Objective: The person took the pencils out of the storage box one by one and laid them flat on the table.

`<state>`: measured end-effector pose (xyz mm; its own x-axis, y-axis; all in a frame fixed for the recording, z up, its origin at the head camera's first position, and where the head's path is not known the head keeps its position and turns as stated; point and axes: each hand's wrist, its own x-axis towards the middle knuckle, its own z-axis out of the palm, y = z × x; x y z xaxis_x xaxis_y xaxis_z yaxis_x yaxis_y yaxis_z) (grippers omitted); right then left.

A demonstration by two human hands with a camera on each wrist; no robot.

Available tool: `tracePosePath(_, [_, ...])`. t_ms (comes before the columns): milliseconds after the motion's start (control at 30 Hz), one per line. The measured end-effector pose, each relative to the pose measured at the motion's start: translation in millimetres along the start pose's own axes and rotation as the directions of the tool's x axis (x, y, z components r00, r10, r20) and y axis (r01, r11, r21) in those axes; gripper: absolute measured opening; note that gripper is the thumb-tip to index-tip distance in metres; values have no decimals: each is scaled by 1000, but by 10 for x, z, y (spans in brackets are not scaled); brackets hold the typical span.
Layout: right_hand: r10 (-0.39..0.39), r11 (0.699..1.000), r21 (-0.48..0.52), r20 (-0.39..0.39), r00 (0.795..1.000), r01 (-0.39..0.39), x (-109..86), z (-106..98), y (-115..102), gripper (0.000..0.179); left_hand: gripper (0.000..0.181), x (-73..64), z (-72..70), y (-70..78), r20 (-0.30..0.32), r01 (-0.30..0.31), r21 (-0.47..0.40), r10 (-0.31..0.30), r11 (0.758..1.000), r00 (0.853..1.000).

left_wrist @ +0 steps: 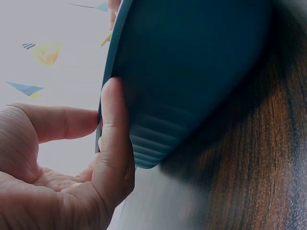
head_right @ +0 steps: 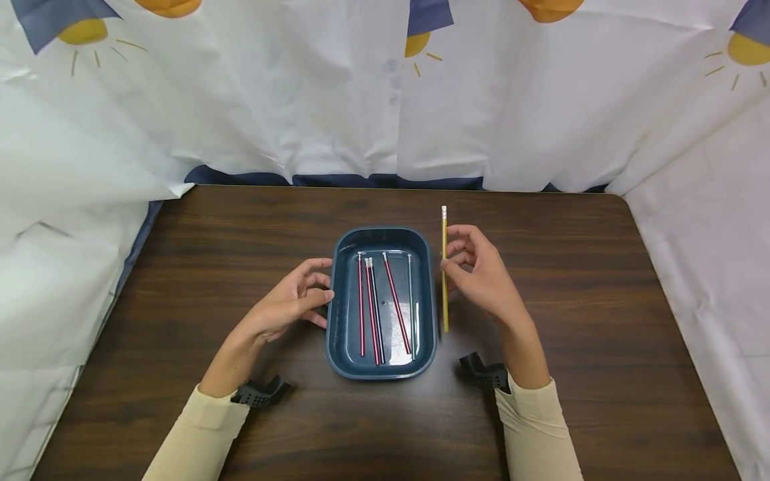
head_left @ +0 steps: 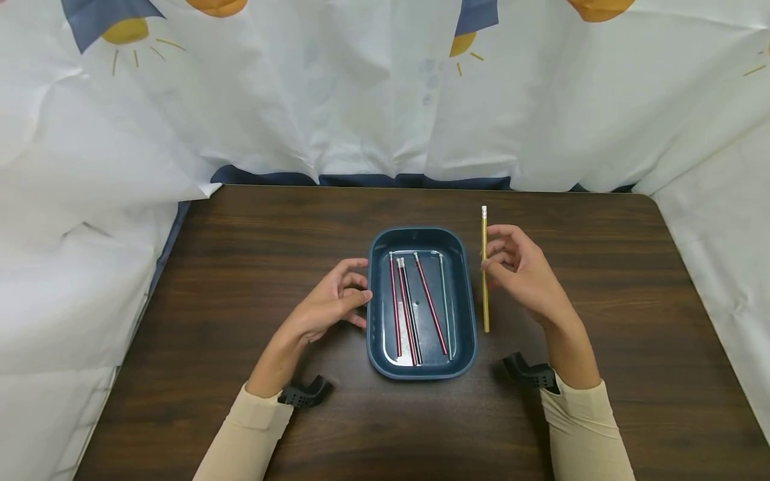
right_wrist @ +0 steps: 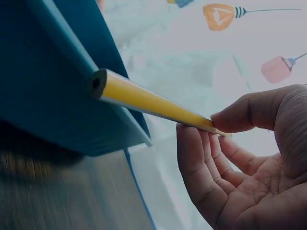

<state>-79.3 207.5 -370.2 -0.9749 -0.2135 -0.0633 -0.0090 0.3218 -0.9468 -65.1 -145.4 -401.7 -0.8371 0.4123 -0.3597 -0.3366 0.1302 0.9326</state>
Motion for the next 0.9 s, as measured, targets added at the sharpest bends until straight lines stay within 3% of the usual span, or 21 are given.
tracePosePath(267, [16,1000,4,-19,1000,-16,12,-55,61,49,69,-3,-1,1,-4,-7,-11,7,1000,1000])
tracePosePath(900, [7,988,-151,-52,999,-15,13,-110,211,49,69,-7,-12,-17,4,-5,-15,5,1000,1000])
